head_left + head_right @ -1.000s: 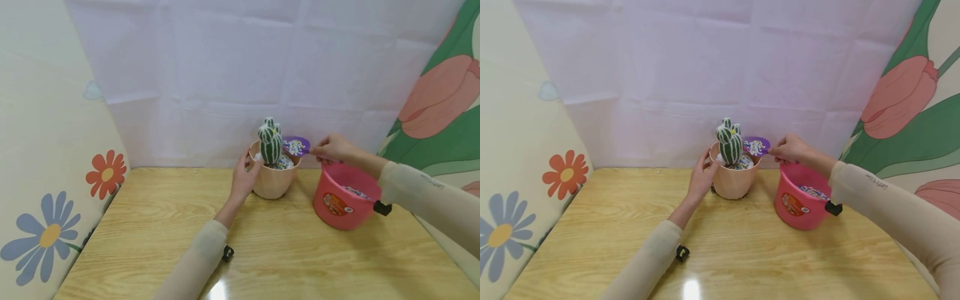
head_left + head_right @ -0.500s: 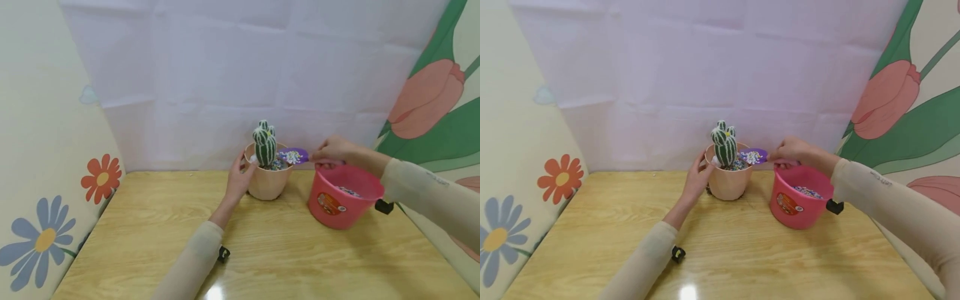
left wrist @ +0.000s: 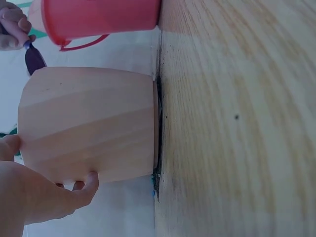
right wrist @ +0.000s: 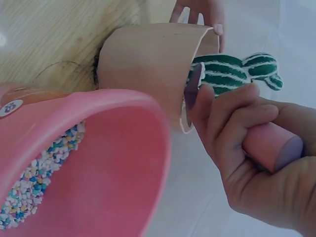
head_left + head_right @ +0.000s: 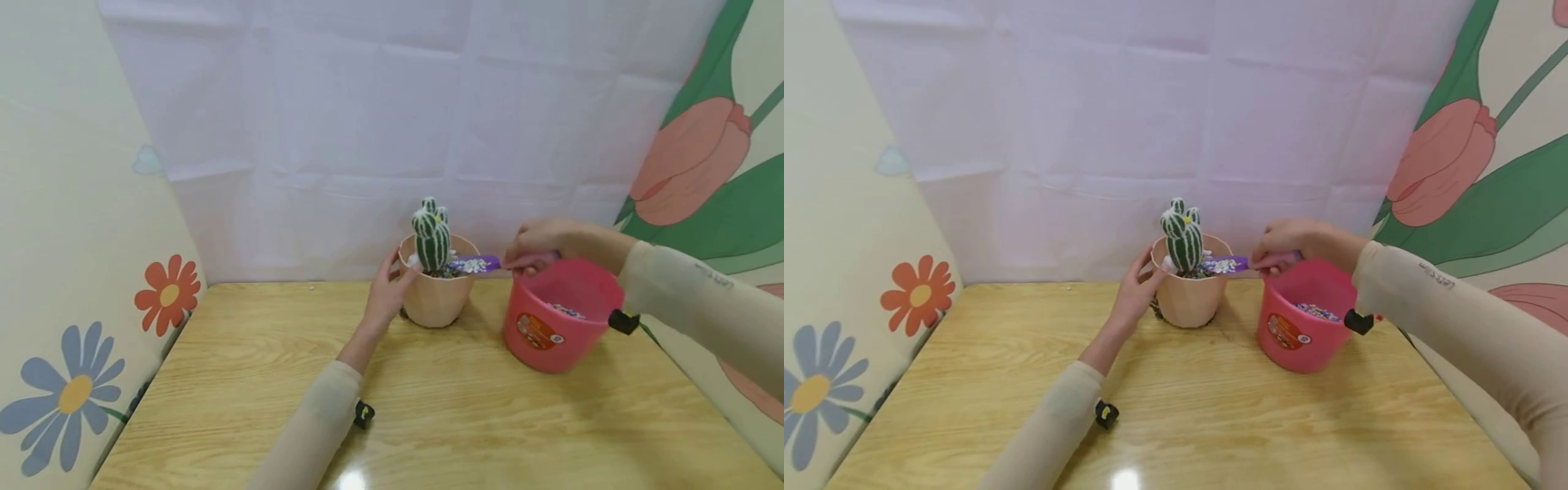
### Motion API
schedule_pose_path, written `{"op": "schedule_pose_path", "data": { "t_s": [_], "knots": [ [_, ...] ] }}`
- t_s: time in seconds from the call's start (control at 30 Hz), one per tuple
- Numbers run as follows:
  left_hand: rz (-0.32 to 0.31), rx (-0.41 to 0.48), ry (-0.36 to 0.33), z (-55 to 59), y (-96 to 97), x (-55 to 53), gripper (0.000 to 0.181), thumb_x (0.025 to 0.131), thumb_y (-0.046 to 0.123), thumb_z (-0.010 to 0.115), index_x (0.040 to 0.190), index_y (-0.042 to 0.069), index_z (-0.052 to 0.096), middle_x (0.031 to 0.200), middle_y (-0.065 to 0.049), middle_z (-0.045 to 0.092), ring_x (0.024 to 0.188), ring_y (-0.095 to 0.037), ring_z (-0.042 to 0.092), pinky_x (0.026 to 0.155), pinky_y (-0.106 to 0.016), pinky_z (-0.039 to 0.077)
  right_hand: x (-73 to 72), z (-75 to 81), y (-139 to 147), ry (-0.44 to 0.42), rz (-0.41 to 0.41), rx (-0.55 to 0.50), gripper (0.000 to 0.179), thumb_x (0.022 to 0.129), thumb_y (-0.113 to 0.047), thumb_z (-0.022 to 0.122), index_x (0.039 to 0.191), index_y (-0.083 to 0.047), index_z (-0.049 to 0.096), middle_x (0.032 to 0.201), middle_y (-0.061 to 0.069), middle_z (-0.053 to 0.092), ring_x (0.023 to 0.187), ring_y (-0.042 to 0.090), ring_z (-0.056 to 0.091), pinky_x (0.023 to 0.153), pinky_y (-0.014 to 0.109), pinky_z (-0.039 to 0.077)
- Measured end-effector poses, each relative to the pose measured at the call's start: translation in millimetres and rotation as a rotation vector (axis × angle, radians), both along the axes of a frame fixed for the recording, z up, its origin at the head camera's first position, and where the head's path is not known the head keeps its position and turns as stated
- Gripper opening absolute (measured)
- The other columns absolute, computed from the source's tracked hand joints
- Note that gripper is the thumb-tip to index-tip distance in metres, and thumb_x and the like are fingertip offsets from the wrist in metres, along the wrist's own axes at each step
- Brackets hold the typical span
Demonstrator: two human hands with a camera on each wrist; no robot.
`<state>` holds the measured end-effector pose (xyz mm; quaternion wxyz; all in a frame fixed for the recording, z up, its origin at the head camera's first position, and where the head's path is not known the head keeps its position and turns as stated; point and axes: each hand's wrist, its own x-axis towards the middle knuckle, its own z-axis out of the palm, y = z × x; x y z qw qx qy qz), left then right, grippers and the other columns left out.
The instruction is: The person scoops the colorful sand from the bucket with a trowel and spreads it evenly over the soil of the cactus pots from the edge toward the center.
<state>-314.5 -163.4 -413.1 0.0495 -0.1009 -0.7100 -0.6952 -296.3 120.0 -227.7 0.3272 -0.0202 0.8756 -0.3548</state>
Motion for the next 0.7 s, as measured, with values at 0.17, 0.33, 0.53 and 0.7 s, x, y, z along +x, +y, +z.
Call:
{"op": "schedule_pose_path", "data": {
  "t_s": [0.17,0.33,0.53,0.7],
  "knots": [
    [-0.008,0.005,-0.013,2.3,-3.5,-1.6,0.072,0.098,0.037,0.069,0.160,0.022,0.035,0.159,0.002,0.037,0.134,-0.030,0.043,0.102,-0.052,0.046,-4.0,8.2,-7.4,-0.017,0.041,0.008,0.021,0.100,-0.011,0.060,0.101,0.008,0.069,0.091,0.022,0.071,0.058,0.010,0.061,0.051,0.018,0.049],
    [-0.029,0.013,-0.016,4.1,-3.1,-3.9,0.073,0.098,0.038,0.070,0.160,0.022,0.035,0.160,0.002,0.037,0.137,-0.033,0.042,0.104,-0.054,0.045,-10.1,13.6,-10.2,-0.055,0.067,-0.020,0.023,0.100,-0.006,0.056,0.106,0.013,0.067,0.089,0.023,0.072,0.057,0.011,0.062,0.051,0.018,0.049],
    [-0.038,0.000,-0.016,5.1,2.4,-2.2,0.073,0.097,0.035,0.071,0.159,0.019,0.036,0.160,0.003,0.038,0.136,-0.033,0.043,0.104,-0.054,0.045,-14.5,14.6,-12.5,-0.085,0.072,-0.046,0.025,0.098,-0.004,0.056,0.109,0.017,0.065,0.088,0.024,0.072,0.055,0.011,0.062,0.050,0.017,0.049],
    [-0.040,-0.006,-0.024,6.4,8.4,-2.0,0.074,0.097,0.036,0.072,0.159,0.020,0.037,0.160,0.004,0.038,0.136,-0.031,0.044,0.105,-0.053,0.045,-13.6,12.6,-16.1,-0.128,0.030,-0.079,0.024,0.099,-0.005,0.054,0.104,0.015,0.067,0.088,0.023,0.072,0.055,0.011,0.060,0.049,0.018,0.048]
  ]
}}
